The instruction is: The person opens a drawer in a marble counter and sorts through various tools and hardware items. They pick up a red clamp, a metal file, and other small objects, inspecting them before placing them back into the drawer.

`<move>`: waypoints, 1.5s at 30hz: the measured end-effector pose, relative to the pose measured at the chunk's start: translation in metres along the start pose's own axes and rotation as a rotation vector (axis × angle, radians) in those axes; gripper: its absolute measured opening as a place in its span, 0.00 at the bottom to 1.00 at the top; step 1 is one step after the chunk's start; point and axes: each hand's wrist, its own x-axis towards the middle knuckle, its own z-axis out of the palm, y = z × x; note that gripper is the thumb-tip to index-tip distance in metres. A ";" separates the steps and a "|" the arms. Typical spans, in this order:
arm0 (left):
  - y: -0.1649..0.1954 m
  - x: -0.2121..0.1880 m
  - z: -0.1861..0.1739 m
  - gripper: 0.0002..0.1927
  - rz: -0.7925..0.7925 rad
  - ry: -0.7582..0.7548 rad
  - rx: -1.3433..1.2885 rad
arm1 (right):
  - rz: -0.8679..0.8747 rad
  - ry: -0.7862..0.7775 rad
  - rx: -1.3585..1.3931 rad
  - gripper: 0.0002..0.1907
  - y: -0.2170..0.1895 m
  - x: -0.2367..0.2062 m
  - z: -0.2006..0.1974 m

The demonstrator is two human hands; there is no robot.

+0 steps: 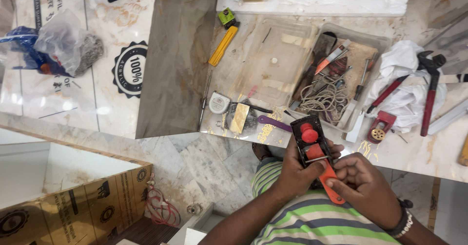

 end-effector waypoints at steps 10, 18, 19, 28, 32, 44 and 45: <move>-0.025 0.013 -0.002 0.24 0.007 0.181 -0.065 | 0.179 0.030 -0.202 0.13 -0.023 0.008 0.008; -0.017 0.006 -0.005 0.27 -0.077 0.127 -0.006 | 0.170 0.016 -0.207 0.13 -0.024 0.007 0.008; -0.016 0.007 -0.005 0.27 -0.087 0.134 -0.019 | 0.168 0.015 -0.181 0.13 -0.022 0.007 0.007; -0.020 0.013 -0.007 0.24 -0.105 0.140 0.011 | 0.187 0.014 -0.235 0.13 -0.016 0.006 0.003; -0.018 0.009 -0.014 0.21 -0.183 0.157 0.020 | 0.223 -0.004 -0.201 0.12 -0.016 0.009 0.002; -0.013 0.011 -0.019 0.20 -0.204 0.209 0.057 | 0.260 -0.054 -0.204 0.12 -0.026 0.018 0.003; -0.012 0.011 -0.019 0.20 -0.203 0.214 0.051 | 0.241 -0.060 -0.220 0.13 -0.028 0.019 0.003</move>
